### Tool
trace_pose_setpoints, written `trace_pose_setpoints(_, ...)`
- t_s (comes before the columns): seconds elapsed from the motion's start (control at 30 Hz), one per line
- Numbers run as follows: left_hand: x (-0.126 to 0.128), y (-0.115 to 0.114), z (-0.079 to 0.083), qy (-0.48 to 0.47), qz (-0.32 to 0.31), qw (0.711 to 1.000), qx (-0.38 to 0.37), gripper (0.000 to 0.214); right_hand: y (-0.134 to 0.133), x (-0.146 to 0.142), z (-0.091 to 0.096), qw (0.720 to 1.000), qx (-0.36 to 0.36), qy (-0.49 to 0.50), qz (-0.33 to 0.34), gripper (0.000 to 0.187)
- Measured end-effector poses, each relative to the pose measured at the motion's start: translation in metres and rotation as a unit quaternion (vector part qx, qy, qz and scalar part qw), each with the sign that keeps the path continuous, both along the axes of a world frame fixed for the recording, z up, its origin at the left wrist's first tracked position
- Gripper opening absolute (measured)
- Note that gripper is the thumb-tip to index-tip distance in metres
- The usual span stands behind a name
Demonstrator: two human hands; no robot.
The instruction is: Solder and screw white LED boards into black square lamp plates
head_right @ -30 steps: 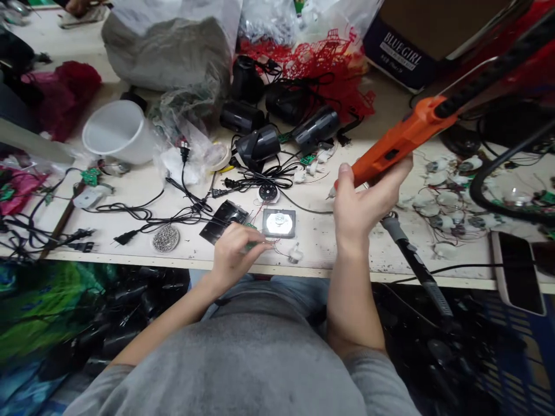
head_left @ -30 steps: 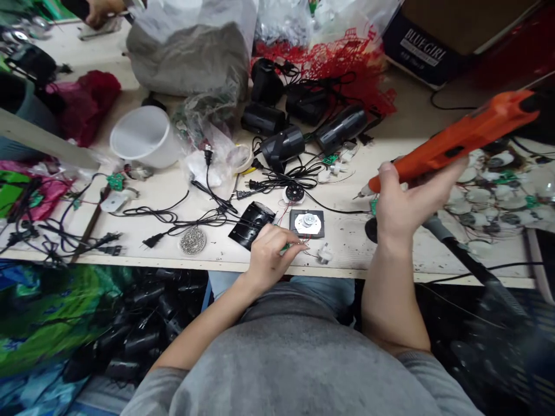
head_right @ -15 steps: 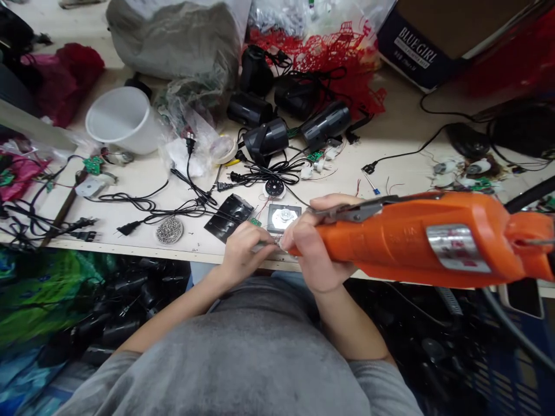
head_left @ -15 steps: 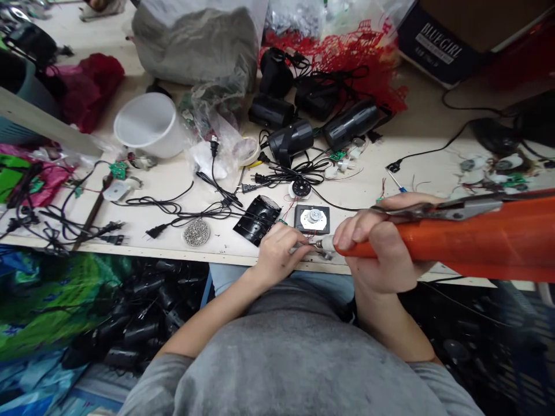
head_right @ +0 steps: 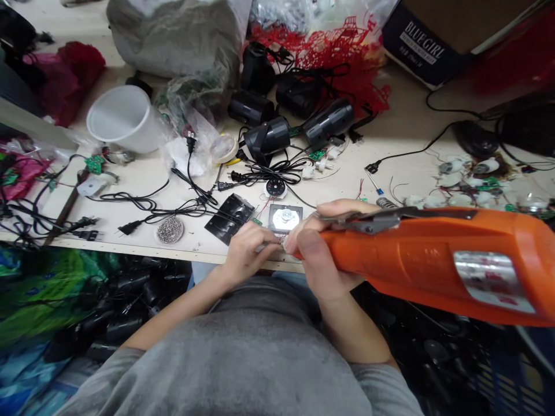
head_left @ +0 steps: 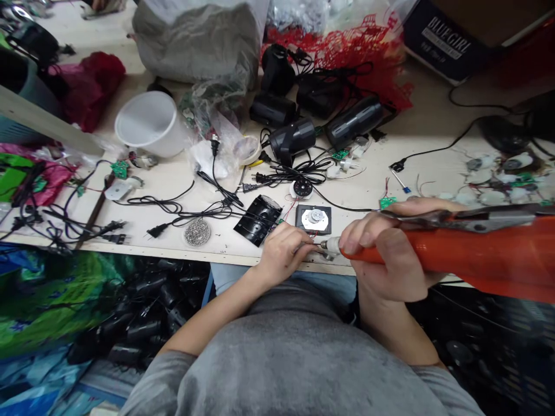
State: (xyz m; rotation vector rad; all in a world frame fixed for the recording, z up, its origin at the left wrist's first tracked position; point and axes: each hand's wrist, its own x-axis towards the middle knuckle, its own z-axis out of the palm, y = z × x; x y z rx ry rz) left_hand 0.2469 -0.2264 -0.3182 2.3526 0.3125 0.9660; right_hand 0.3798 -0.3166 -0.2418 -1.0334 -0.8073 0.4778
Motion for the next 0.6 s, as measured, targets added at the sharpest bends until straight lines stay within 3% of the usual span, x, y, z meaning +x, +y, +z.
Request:
trace_pose_setpoints(0.17, 0.000, -0.001, 0.001, 0.009, -0.013, 1.000, -0.010, 0.018, -0.001, -0.001, 0.001, 1.000, 0.016, -0.016, -0.002, 0.029)
trace_pose_setpoints(0.4, 0.004, 0.000, 0.003, 0.002, -0.057, 0.998, -0.004, 0.020, -0.005, 0.000, 0.006, 0.998, -0.052, -0.028, -0.022, 0.035)
trace_pose_setpoints(0.6, 0.017, 0.002, 0.003, 0.024, -0.004, 0.999, 0.042, 0.029, 0.000, 0.017, -0.005, 0.997, -0.060, -0.056, -0.012, 0.039)
